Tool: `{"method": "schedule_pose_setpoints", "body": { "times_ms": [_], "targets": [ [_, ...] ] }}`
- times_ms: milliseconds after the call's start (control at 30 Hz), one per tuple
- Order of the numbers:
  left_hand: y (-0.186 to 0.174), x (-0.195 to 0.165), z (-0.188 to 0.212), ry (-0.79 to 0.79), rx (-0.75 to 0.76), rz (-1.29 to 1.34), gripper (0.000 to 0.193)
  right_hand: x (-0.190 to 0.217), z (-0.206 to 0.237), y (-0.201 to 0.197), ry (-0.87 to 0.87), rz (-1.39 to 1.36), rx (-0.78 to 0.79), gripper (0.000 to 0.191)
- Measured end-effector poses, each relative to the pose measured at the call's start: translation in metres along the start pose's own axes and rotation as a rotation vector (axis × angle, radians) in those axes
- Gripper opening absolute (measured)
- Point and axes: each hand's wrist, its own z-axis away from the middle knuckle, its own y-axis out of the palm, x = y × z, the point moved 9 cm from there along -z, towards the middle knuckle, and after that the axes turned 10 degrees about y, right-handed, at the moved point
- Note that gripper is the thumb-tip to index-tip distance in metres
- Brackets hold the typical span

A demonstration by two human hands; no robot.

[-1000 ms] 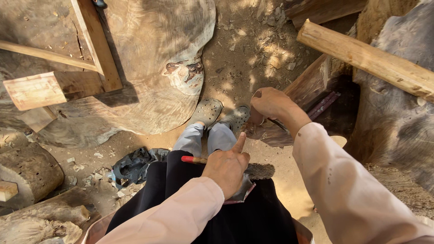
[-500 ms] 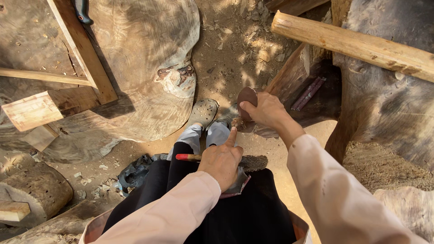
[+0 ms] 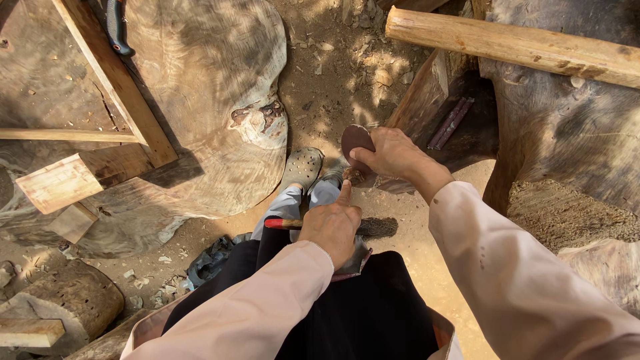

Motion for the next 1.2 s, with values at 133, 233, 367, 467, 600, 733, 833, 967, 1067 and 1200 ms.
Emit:
{"method": "schedule_pose_setpoints", "body": {
  "times_ms": [133, 233, 367, 467, 600, 733, 833, 967, 1067, 1200],
  "targets": [
    [0.001, 0.002, -0.002, -0.013, 0.023, -0.02, 0.025, 0.008, -0.006, -0.001, 0.034, 0.0, 0.108, 0.058],
    [0.003, 0.004, -0.002, -0.013, 0.045, -0.013, 0.028, 0.018, -0.006, 0.006, 0.051, 0.068, 0.212, 0.053],
    [0.003, 0.003, -0.003, -0.004, 0.031, -0.013, 0.028, 0.045, -0.002, 0.0, -0.088, 0.174, 0.088, 0.044],
    [0.002, 0.005, -0.003, -0.001, 0.007, -0.013, 0.029, 0.036, 0.002, 0.004, -0.008, 0.048, 0.27, 0.037],
    [0.006, 0.003, -0.004, -0.004, 0.014, 0.004, 0.029, 0.021, -0.001, -0.006, 0.023, 0.179, 0.252, 0.045],
    [0.003, 0.001, -0.005, -0.008, -0.023, -0.003, 0.027, 0.028, -0.004, -0.006, -0.06, 0.167, 0.068, 0.049],
    [0.001, 0.002, -0.005, 0.003, -0.036, 0.001, 0.027, 0.018, -0.001, 0.009, 0.008, 0.112, 0.164, 0.048],
    [0.007, 0.003, -0.006, 0.004, 0.002, 0.01, 0.026, 0.015, 0.002, 0.004, 0.051, 0.085, 0.127, 0.052],
    [0.008, 0.004, -0.007, -0.004, 0.0, -0.011, 0.025, 0.024, 0.005, -0.001, -0.005, 0.145, 0.015, 0.051],
    [0.005, 0.004, -0.007, 0.022, -0.034, -0.013, 0.026, -0.006, 0.016, 0.01, 0.153, -0.015, 0.104, 0.054]
  ]
}}
